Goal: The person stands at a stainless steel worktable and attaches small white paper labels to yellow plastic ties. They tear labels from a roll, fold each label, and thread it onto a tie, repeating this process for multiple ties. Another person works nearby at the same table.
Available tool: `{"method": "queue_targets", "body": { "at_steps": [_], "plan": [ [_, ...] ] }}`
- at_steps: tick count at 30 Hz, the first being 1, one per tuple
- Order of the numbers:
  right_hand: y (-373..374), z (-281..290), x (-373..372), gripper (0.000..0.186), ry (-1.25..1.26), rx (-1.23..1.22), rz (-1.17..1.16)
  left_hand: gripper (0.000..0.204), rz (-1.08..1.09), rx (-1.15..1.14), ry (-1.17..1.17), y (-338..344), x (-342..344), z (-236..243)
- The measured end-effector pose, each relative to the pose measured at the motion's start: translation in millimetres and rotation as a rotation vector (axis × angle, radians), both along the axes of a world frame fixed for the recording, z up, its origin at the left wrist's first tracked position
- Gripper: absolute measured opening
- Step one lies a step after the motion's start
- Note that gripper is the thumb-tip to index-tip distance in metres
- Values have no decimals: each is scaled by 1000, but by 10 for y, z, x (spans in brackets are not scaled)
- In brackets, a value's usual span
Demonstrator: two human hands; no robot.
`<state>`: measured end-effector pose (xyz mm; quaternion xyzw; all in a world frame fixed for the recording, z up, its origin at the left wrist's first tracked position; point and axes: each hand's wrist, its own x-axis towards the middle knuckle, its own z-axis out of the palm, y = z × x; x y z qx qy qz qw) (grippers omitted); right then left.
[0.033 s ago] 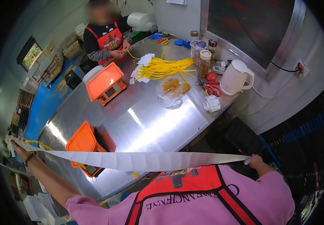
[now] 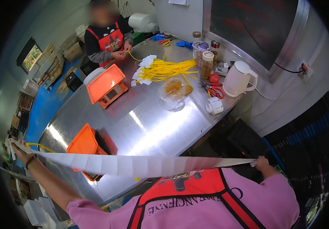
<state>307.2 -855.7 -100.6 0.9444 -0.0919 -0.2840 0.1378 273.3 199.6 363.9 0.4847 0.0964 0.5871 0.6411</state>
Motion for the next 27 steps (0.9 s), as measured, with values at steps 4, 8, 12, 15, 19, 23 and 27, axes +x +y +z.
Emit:
{"method": "queue_targets", "body": {
  "at_steps": [4, 8, 12, 15, 19, 23, 27],
  "plan": [
    [-585, 148, -138, 35, -65, -134, -272, 28, 34, -64, 15, 85, 218, -150],
    [-765, 399, 139, 36, -298, -79, -450, 34, 259, -288, 166, -922, 318, 47],
    [-623, 406, 939, 40, -574, 227, -71, 20, -484, 3, -26, -815, 390, -200],
    [703, 1319, 1724, 44, -657, 437, 98, 16, -979, 107, -281, -1633, 371, -143],
    [1823, 2289, 2439, 40, -593, 553, 291, 8, -1244, 111, -491, -3048, 451, 65],
    [2277, 2533, 3256, 35, -665, 512, 456, 6, -1230, 97, -381, -3768, 906, -410],
    [2733, 2459, 3754, 32, -710, 354, 495, 9, -729, 18, 205, -4393, 1491, -1005]
  ]
}}
